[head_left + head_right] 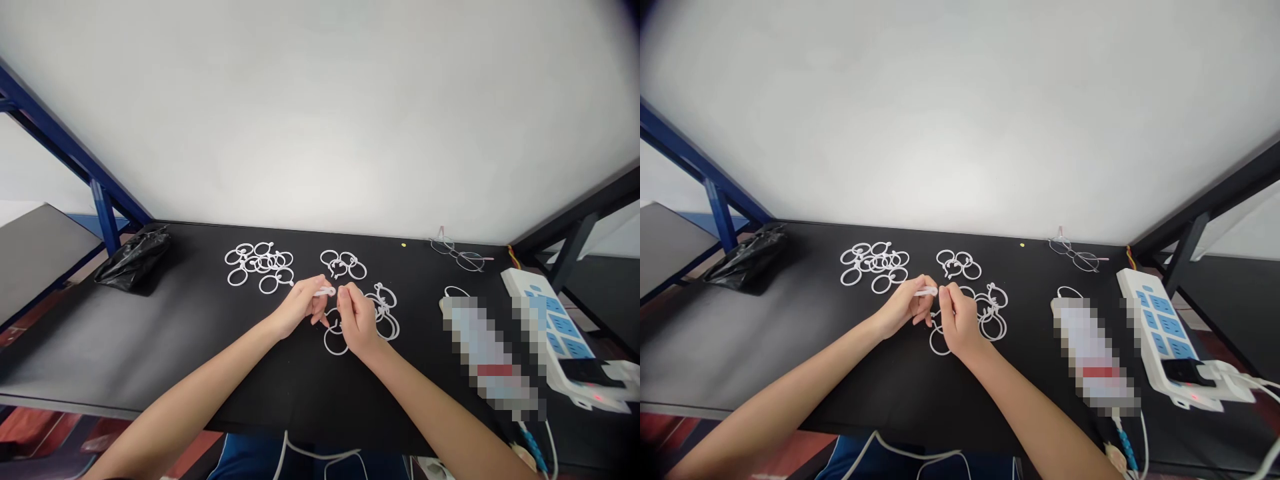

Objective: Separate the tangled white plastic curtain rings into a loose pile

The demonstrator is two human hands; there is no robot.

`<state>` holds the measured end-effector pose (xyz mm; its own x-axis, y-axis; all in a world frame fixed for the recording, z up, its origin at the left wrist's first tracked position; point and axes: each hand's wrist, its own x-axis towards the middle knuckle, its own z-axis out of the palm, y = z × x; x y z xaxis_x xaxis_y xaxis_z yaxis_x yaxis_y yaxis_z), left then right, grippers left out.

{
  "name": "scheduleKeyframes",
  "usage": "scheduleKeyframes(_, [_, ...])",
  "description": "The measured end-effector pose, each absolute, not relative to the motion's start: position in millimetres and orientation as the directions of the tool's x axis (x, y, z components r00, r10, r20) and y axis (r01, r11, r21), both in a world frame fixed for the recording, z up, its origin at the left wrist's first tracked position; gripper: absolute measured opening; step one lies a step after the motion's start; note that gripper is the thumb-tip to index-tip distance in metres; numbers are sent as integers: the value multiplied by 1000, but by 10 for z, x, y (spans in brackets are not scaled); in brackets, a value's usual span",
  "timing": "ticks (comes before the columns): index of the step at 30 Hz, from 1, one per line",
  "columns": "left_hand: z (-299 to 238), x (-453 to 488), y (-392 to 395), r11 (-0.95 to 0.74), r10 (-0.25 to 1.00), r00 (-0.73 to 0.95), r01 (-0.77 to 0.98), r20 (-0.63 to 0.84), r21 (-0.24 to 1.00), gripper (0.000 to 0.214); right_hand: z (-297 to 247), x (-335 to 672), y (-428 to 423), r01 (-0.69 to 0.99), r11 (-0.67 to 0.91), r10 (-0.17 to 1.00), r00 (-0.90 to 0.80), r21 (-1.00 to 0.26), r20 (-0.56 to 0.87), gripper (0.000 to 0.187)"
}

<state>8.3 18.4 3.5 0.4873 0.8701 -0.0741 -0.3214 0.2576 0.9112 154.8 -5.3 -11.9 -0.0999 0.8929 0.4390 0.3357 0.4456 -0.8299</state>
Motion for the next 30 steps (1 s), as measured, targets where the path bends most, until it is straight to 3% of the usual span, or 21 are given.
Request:
scheduleKeyframes(5, [77, 8, 294, 460, 881, 405, -609, -245, 647, 48, -113, 1552, -50, 322, 434, 898, -83, -841, 432, 37])
scheduleKeyframes(10, [77, -120, 385, 284, 912, 105, -859, -396, 426, 40, -101, 1560, -43, 295, 422, 904, -71, -857, 421, 37])
scheduleKeyframes(17, [100, -147, 416, 212, 869, -3, -901, -495, 378, 37, -93, 1567, -41, 284, 437, 897, -77, -853, 434, 37])
scheduleKeyframes(25, [131, -160, 378, 181, 884, 3, -924, -468, 336, 49, -80, 1569, -47, 280, 446, 894, -87, -850, 440, 35])
scheduleKeyframes(30, [145, -155, 373, 185, 892, 4, -916, -452, 357, 40, -70, 1573, -55, 289, 451, 891, -87, -845, 446, 33])
